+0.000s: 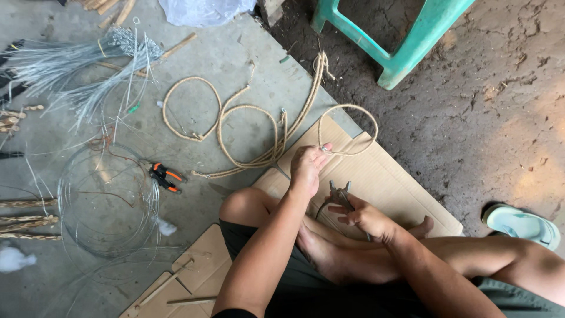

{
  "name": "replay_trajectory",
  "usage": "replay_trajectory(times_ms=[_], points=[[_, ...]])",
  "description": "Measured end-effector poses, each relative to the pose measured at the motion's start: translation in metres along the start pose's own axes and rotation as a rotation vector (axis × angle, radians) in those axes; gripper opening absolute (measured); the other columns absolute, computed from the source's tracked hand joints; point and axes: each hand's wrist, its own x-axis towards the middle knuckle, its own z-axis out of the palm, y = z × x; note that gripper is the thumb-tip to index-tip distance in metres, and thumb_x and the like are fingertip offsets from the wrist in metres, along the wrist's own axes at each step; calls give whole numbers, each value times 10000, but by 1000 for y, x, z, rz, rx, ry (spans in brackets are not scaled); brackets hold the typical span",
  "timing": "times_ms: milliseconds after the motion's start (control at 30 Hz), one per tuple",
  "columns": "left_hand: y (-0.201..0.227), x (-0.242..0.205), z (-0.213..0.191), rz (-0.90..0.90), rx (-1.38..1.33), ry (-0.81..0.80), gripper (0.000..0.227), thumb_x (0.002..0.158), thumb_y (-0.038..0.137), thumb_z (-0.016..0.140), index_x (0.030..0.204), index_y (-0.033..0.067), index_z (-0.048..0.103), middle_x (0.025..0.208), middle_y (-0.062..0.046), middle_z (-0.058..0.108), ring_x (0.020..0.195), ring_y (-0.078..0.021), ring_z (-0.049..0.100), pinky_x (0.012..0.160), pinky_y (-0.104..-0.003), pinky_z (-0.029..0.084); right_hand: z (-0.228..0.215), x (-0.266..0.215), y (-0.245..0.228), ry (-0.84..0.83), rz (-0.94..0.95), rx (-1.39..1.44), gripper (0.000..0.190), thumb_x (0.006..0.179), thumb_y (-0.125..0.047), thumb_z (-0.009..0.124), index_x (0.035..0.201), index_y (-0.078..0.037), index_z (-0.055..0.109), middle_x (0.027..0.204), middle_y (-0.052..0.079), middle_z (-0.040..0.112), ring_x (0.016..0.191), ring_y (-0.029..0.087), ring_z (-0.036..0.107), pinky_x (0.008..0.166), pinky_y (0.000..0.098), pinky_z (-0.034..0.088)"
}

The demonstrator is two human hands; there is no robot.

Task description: The person sits on the floor and uses pliers to attach metal hooks to loops of rope. They repeatedly tie knots, tighten them with pliers, and place the finished loops on the floor.

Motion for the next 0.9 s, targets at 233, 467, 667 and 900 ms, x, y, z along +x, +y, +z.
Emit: replay_trajectory(times_ms=[233,467,667,900], points=[[77,-29,43,25,-192,-121,81,1054,216,538,1058,136,545,1149,-124,665,1145,-315,662,1024,-481,416,-24,23,5,228,184,-310,466,896,-84,635,1360,-37,615,1057,175,764,986,389,723,796,396,506],[122,-78,91,130,-128,-417,349,987,9,533,1316,117,487,1308,-175,638,1024,-266,679,961,-412,554,-14,24,13,468,81,-1021,360,858,-218,682,1180,-59,669,1121,211,701,1110,377,657,972,444,493],[120,-98,93,174,176,-434,433,1012,-50,501,1414,94,431,1367,-215,640,1000,-192,672,755,-311,552,6,-12,-28,726,-326,-752,349,868,-144,684,1207,-64,675,1195,174,681,1065,347,657,922,423,521],[96,-110,88,143,271,-416,526,1017,-19,477,1520,90,365,1332,-157,668,1143,-153,665,917,-287,552,53,-38,-87,693,-1006,-484,214,922,-65,716,1124,3,694,1135,129,686,994,212,675,863,323,550]])
